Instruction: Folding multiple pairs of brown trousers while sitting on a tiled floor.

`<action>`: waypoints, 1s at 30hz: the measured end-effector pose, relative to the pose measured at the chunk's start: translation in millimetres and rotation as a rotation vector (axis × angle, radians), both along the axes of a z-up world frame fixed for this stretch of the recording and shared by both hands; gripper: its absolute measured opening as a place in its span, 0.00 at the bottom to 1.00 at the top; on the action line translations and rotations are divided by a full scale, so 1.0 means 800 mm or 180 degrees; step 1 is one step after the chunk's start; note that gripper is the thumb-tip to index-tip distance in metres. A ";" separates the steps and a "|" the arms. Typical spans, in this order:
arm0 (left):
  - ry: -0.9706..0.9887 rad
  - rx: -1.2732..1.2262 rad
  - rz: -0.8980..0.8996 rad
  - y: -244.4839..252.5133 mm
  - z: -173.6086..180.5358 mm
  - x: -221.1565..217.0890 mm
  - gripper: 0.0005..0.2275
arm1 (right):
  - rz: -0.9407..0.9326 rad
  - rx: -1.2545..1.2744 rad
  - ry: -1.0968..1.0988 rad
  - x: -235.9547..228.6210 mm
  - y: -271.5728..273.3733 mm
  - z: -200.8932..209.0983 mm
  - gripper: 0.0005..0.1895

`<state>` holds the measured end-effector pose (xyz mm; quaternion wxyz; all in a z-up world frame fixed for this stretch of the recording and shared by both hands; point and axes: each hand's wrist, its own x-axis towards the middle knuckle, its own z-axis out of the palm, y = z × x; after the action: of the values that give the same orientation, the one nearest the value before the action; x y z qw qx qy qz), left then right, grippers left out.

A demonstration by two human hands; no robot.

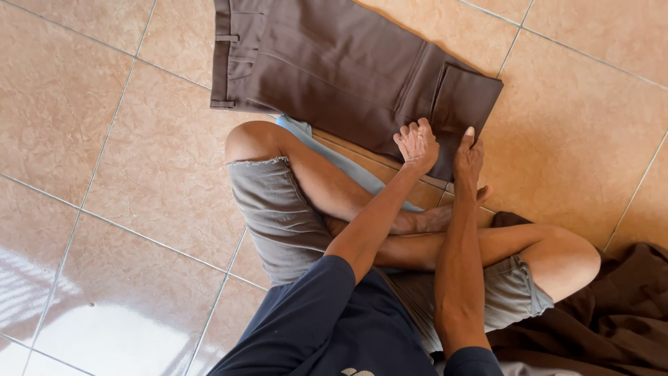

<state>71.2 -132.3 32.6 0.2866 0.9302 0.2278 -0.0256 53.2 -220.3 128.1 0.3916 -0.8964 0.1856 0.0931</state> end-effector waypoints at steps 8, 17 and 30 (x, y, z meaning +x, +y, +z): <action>-0.0376 -0.0941 0.0272 0.128 0.114 -0.006 0.09 | -0.0568 0.1404 0.0074 0.015 -0.028 -0.064 0.38; -0.0210 -0.0890 0.1186 0.307 -0.013 -0.015 0.14 | 0.0582 -0.0463 -0.0050 0.035 0.092 -0.121 0.35; 0.0491 -0.1179 -0.0270 0.066 0.028 -0.033 0.13 | -0.0584 -0.0316 0.0316 -0.004 -0.096 -0.010 0.40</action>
<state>44.5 -79.2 54.6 0.4332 0.8656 0.2011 -0.1504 50.1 -297.4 119.8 0.3439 -0.8883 0.2903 0.0918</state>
